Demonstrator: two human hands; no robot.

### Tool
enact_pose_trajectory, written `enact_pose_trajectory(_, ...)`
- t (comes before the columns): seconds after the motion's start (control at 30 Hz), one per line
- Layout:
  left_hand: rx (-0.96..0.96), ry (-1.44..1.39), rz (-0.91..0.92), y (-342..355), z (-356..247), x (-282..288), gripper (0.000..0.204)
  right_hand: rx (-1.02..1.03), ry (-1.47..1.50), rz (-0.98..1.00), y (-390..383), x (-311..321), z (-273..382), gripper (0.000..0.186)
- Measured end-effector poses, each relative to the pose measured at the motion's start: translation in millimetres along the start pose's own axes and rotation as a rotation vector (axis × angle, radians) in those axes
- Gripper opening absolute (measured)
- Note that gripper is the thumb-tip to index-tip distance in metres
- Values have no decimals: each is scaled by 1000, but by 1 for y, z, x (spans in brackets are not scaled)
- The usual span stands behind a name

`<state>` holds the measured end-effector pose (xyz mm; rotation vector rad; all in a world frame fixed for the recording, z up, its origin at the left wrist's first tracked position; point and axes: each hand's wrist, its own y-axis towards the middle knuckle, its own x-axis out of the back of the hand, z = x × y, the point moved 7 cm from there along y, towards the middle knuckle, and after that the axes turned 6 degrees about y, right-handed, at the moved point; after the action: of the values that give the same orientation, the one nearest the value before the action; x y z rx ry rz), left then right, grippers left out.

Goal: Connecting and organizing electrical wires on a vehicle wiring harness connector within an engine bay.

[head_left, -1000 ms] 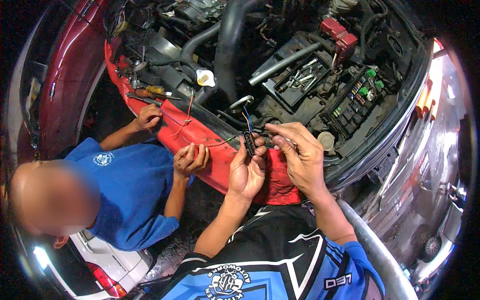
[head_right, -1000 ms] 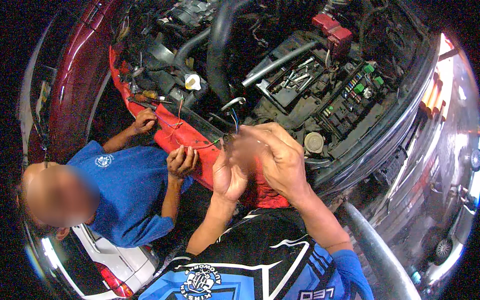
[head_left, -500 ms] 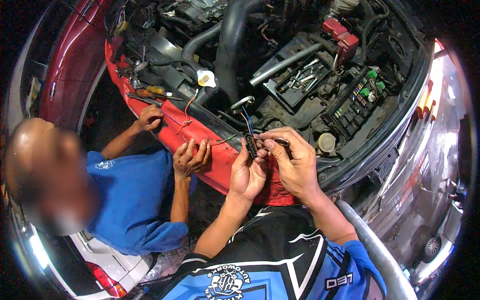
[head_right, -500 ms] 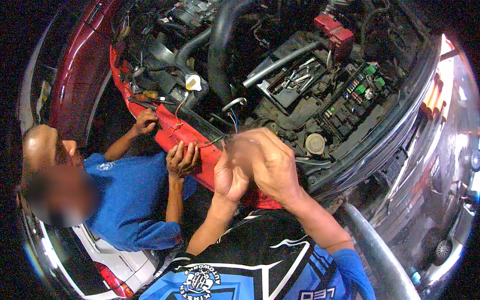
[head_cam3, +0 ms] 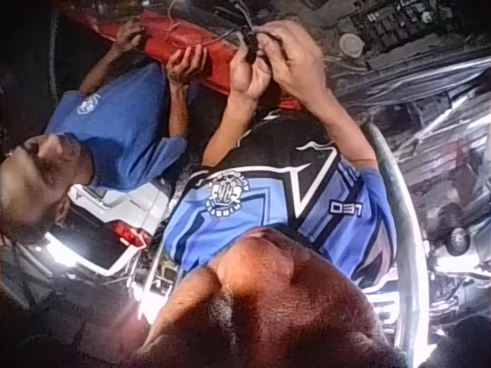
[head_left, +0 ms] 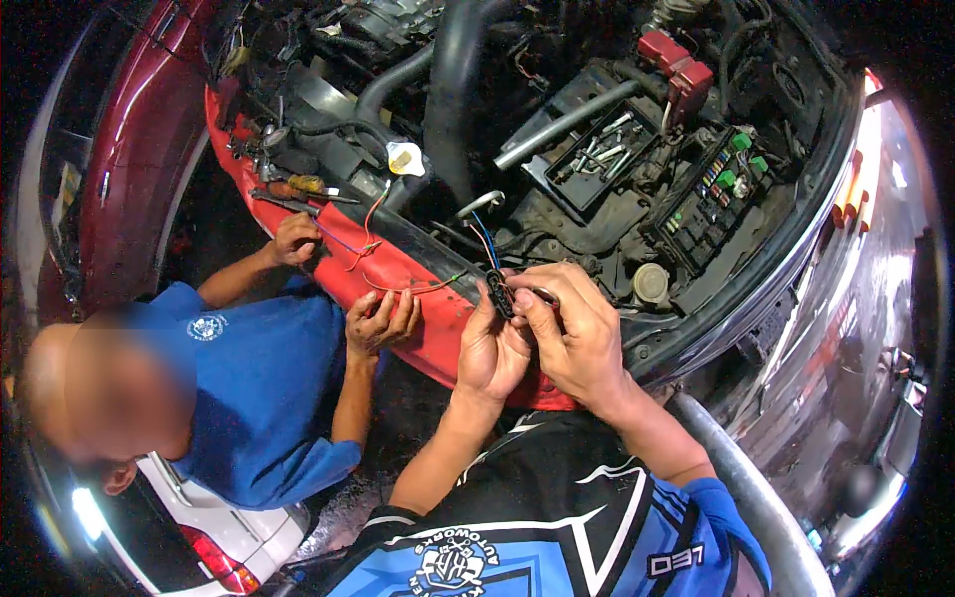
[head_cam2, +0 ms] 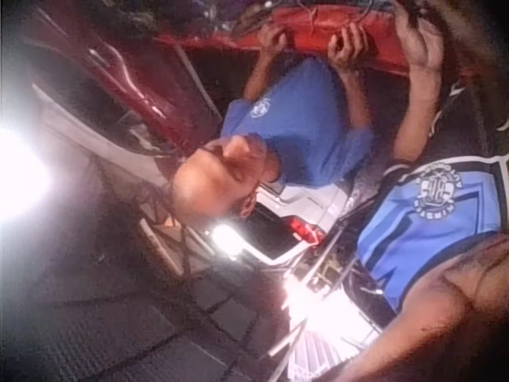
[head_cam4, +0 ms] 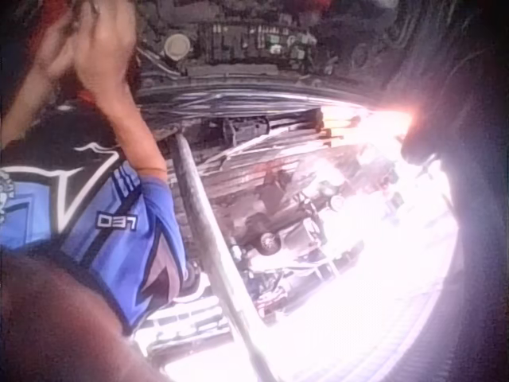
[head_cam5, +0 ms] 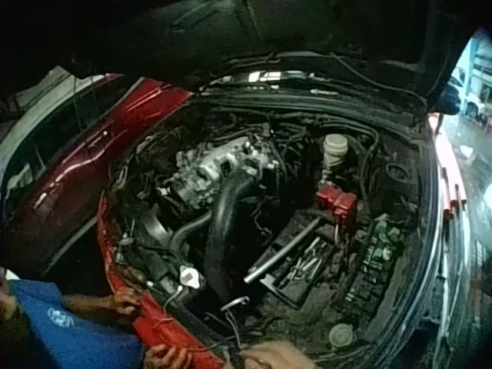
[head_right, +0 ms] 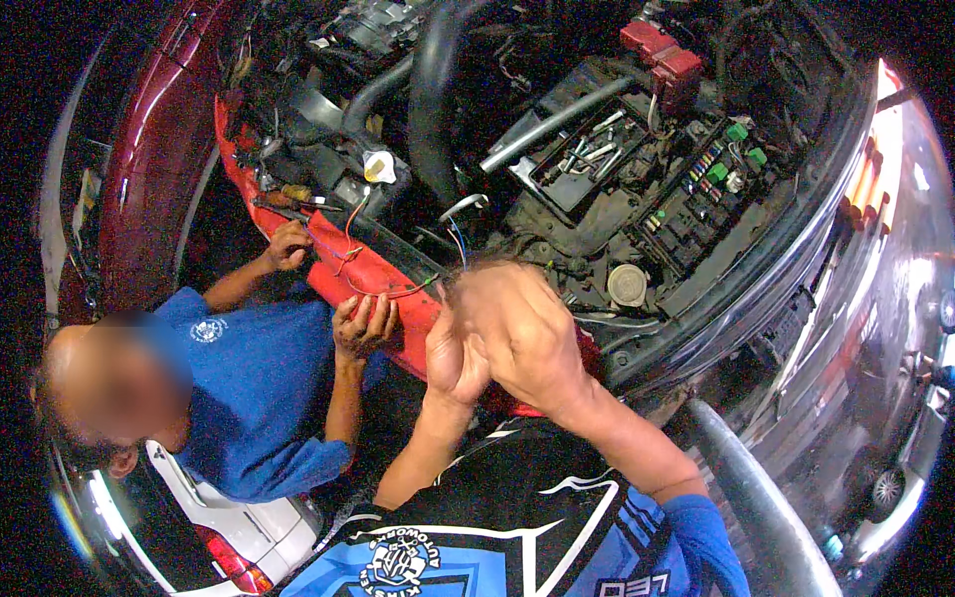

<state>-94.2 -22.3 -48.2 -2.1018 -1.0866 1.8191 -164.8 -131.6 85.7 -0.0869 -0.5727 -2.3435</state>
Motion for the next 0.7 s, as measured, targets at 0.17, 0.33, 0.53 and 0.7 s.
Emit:
enact_pose_trajectory(0.17, -21, 6, 72, 0, 0, 2, 35, 79, -43, -13, 0, -2, 7, 14)
enact_pose_trajectory(0.33, -2, -21, 52, 1, 0, -2, 34, 60, -14, 13, 0, -4, 5, 26)
enact_pose_trajectory(0.53, 15, -43, 84, 1, 0, -1, 34, 68, -33, -11, 3, -8, 7, 27)
enact_pose_trajectory(0.7, 29, -63, 52, 1, 0, 1, 35, 96, -72, -7, 4, -8, 11, 27)
